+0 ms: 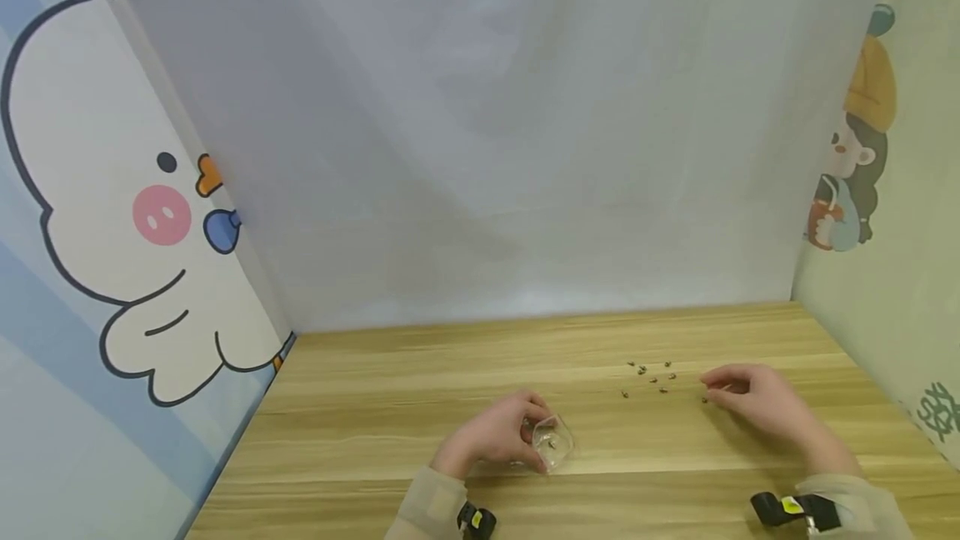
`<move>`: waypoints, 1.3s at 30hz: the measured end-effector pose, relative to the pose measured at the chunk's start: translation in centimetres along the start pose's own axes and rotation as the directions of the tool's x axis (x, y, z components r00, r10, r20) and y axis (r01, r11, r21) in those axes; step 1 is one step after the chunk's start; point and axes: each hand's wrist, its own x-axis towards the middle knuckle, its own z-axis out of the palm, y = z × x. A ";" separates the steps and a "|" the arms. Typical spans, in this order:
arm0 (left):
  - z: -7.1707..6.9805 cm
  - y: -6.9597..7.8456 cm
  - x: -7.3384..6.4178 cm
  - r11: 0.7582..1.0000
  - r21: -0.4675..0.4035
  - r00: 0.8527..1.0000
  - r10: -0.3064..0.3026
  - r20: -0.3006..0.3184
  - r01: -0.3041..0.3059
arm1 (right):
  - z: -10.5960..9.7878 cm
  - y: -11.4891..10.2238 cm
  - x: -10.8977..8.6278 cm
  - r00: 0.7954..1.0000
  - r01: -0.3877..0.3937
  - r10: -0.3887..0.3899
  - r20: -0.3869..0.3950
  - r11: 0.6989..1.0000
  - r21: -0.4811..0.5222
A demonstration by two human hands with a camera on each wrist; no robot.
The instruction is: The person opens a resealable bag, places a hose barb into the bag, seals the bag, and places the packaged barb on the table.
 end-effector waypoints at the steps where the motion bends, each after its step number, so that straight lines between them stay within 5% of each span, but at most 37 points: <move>1: 0.0 0.0 0.0 1.000 -0.006 1.000 -0.004 -0.002 0.004 | -0.1 0.1 0.0 1.000 -0.004 0.004 -0.005 1.000 0.001; 24: 0.0 0.2 0.0 0.998 -0.067 1.000 -0.018 -0.007 0.018 | 0.7 1.2 0.2 0.997 -0.005 0.006 0.076 1.000 -0.008; 39: 0.0 0.2 0.1 0.997 -0.076 1.000 -0.018 0.002 0.018 | 1.2 1.1 0.4 0.998 -0.018 0.020 0.051 0.999 -0.043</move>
